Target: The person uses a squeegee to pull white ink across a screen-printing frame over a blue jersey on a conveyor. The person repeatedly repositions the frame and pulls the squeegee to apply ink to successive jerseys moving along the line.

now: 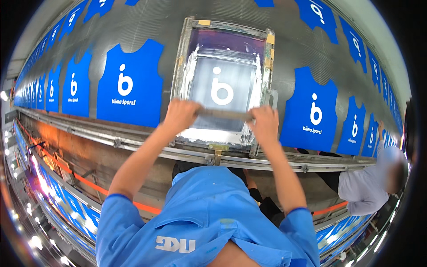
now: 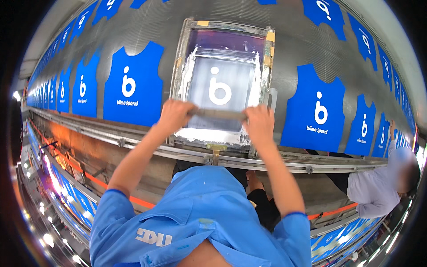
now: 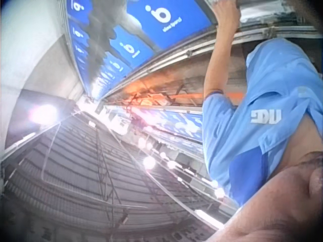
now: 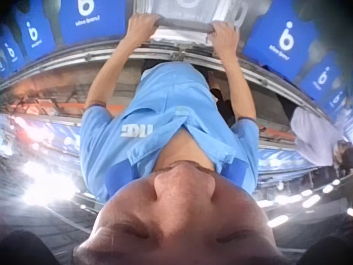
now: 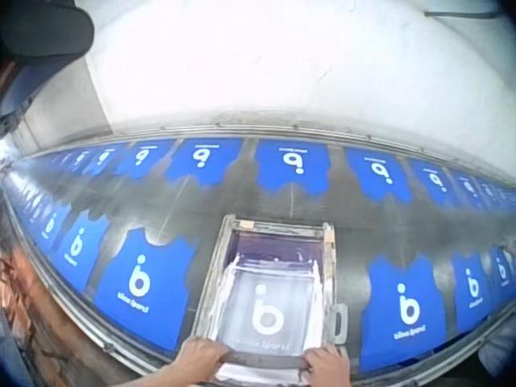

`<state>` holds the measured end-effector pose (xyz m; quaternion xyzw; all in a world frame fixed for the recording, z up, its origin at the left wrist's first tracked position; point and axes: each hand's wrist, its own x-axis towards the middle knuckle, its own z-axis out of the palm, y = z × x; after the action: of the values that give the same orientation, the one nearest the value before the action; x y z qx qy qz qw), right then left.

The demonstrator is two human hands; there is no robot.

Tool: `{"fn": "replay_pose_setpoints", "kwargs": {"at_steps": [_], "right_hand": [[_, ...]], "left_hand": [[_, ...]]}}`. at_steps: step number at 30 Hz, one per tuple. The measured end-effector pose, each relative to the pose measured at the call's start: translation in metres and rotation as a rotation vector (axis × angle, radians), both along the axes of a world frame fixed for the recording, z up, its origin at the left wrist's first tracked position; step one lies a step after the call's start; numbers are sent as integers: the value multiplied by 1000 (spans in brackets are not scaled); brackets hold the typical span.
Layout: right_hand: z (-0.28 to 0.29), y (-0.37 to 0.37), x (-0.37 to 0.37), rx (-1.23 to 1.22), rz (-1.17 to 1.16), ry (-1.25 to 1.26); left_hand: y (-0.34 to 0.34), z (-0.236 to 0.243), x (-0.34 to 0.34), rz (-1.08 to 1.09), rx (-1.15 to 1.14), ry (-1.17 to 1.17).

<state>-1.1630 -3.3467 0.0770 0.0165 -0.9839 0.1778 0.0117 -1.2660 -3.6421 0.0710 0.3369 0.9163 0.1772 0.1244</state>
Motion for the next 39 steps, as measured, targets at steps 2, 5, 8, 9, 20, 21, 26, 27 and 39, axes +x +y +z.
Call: {"fn": "replay_pose_setpoints", "kwargs": {"at_steps": [2,5,8,9,20,21,26,27,39], "right_hand": [[-13,26,-71,78,17,-17],[-7,55,-155,161,-23,-140],[-11,70,-197,109,-94,-181],[-16,70,-202,74,-130,-175],[-36,3,-21,-190,-137,-104],[-36,-6,3,-218,-129,-82],[-20,-30,61,-234,-26,-88],[-23,-27,57,-225,-19,-95],[-22,76,-205,-20,-55,-83]], "left_hand": [[30,-6,-74,26,-152,-66],[63,-15,-168,-12,-148,8],[81,-20,-215,2,-121,-66],[86,-23,-220,18,-124,-88],[17,-37,-34,59,-16,-58],[7,-35,-8,55,3,-38],[-20,-24,67,83,113,-1],[-19,-23,61,82,102,-40],[81,-17,-216,20,-130,-42]]}}
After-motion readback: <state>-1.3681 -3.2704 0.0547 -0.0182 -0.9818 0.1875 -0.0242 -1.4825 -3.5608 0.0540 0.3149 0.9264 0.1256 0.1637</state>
